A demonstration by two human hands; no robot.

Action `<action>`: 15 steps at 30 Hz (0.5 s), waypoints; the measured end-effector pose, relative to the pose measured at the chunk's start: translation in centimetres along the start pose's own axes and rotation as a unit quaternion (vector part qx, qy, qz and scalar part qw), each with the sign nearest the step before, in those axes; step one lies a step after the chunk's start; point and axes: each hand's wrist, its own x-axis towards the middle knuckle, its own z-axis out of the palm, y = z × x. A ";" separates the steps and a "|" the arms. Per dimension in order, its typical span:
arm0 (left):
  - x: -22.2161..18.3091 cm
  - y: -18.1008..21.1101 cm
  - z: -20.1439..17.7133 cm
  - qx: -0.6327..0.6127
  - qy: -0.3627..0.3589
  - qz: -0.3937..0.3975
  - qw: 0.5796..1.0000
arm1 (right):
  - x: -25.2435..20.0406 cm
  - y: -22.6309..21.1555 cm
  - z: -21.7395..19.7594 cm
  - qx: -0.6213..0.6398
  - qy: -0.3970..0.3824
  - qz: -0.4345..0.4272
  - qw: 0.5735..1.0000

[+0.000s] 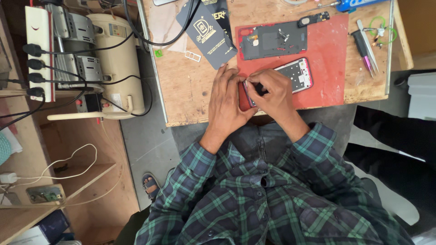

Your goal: The person uses a small metal tool to scrape and clean the edges and corners of a disassembled smartphone screen. They repeatedly wipe the surface and edges, then flip the device to inspect the internal components and battery.

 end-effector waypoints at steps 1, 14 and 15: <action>0.0 0.0 0.0 -0.001 -0.002 0.000 1.000 | -0.2 0.1 0.0 -0.004 0.008 0.009 1.000; -0.1 0.0 0.0 0.011 0.003 0.017 1.000 | -1.4 0.7 -1.0 -0.127 0.086 0.003 0.988; -0.1 0.0 0.1 0.011 0.009 0.019 1.000 | -1.5 0.5 -0.4 -0.117 0.069 -0.017 0.991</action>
